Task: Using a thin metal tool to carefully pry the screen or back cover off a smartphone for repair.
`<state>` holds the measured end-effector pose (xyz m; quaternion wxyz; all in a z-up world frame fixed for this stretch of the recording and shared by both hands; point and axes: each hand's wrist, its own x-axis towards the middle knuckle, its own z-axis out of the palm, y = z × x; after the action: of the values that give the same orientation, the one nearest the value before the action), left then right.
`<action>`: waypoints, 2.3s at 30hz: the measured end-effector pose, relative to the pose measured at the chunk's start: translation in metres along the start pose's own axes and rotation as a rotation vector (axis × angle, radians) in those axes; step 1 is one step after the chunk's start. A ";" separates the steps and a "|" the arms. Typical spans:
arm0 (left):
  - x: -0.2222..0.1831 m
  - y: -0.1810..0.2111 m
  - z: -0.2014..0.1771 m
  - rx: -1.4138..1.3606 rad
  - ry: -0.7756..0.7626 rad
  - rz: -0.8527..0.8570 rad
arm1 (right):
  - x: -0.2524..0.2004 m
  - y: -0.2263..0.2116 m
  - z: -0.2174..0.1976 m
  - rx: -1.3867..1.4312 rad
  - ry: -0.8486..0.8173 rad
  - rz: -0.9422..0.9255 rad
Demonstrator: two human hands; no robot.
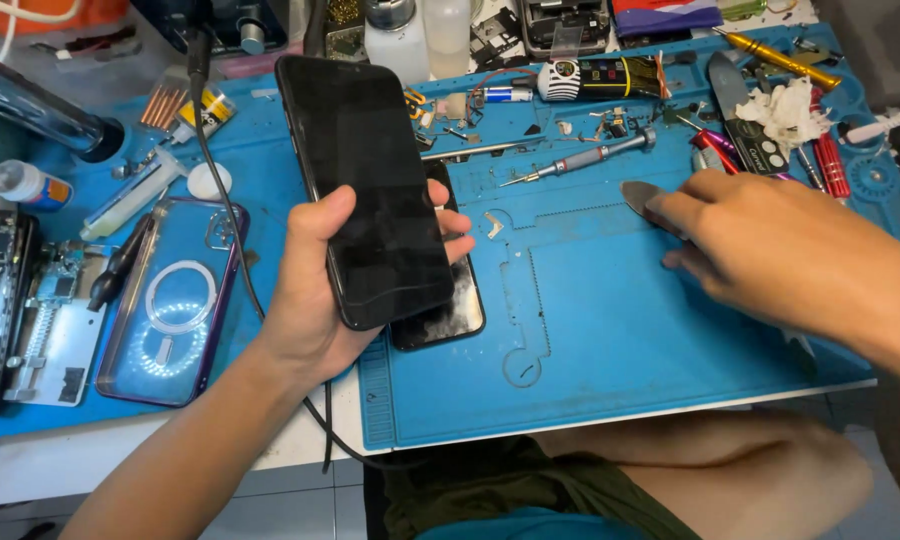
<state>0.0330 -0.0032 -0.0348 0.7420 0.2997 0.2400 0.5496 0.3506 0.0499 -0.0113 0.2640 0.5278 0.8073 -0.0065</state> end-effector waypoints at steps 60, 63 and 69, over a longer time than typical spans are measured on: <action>-0.003 0.006 0.008 0.119 0.258 -0.002 | -0.018 0.020 0.037 0.538 0.338 0.077; -0.002 0.006 0.008 0.091 0.269 -0.003 | -0.017 0.018 0.044 0.393 0.421 0.078; -0.001 0.007 0.009 0.091 0.248 -0.008 | 0.039 0.006 0.019 0.280 0.813 -0.391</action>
<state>0.0343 -0.0040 -0.0231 0.6942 0.2618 0.3559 0.5683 0.3519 0.0797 -0.0432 -0.1534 0.3561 0.9208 0.0423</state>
